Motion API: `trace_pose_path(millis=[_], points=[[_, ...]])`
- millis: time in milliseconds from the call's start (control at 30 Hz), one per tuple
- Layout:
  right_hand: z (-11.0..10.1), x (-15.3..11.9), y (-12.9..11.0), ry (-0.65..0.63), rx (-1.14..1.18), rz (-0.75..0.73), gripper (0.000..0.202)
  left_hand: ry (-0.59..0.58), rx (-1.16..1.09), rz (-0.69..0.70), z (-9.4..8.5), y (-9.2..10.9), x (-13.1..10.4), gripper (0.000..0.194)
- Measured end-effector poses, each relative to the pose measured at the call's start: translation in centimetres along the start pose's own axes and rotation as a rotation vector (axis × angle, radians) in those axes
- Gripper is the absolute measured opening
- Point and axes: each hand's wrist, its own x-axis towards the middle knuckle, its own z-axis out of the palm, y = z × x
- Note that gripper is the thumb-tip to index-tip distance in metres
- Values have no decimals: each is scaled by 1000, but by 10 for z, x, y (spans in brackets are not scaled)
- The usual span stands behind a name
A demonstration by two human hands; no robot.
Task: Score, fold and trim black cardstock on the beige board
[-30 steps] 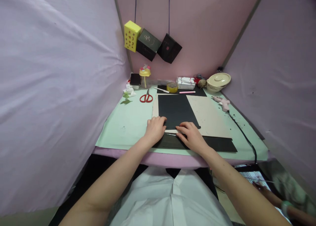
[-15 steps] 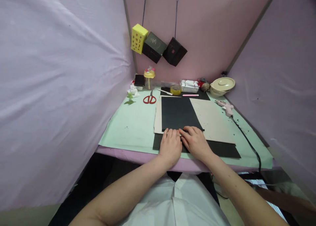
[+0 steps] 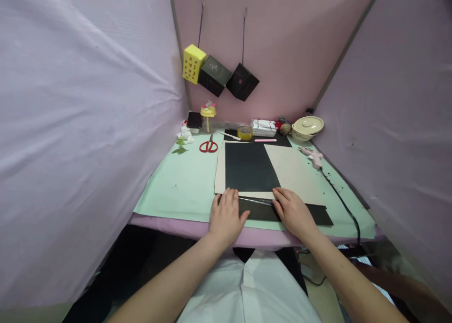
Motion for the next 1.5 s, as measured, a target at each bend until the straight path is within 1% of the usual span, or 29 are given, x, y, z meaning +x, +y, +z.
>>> trace_pose_path(millis=[100,200,267,367,433,533,600,700,800,867,967,1067,1167,1267,1333,1400,1500], points=[[2,-3,3,20,-6,19,35,3,-1,-25,-2,0,-1,55],[-2,-3,3,14,-16,21,33,17,-10,-20,-6,-3,0,53],[-7,1,1,14,-31,23,29,22,-21,-8,-9,-5,3,51],[-14,11,-7,56,-19,24,26,26,-31,16,-13,-7,13,46],[-15,21,-14,75,28,-14,28,33,-40,61,-13,-5,22,43],[-10,33,-24,48,101,-93,23,18,-64,162,-9,-1,33,34],[-4,37,-28,30,120,-112,18,11,-81,212,-5,0,36,26],[0,35,-32,35,114,-138,18,59,-97,260,-1,-1,37,15],[-5,33,-37,56,97,-173,20,103,-103,314,0,-1,39,9],[-13,34,-42,93,70,-172,20,124,-101,362,-3,-1,43,13],[-26,39,-51,178,25,-157,16,168,-97,419,-10,0,51,18],[-38,47,-57,242,7,-169,13,258,-85,456,-21,1,59,20],[-47,54,-59,285,-40,-200,11,362,-78,473,-35,0,64,23],[-57,62,-56,306,-128,-224,11,417,-85,479,-49,-2,69,22],[-65,67,-52,323,-194,-231,16,444,-74,476,-59,-6,72,24],[-74,72,-48,349,-248,-245,27,472,-46,468,-67,-11,76,29],[-86,76,-42,364,-272,-284,37,502,-7,480,-76,-19,81,36]])
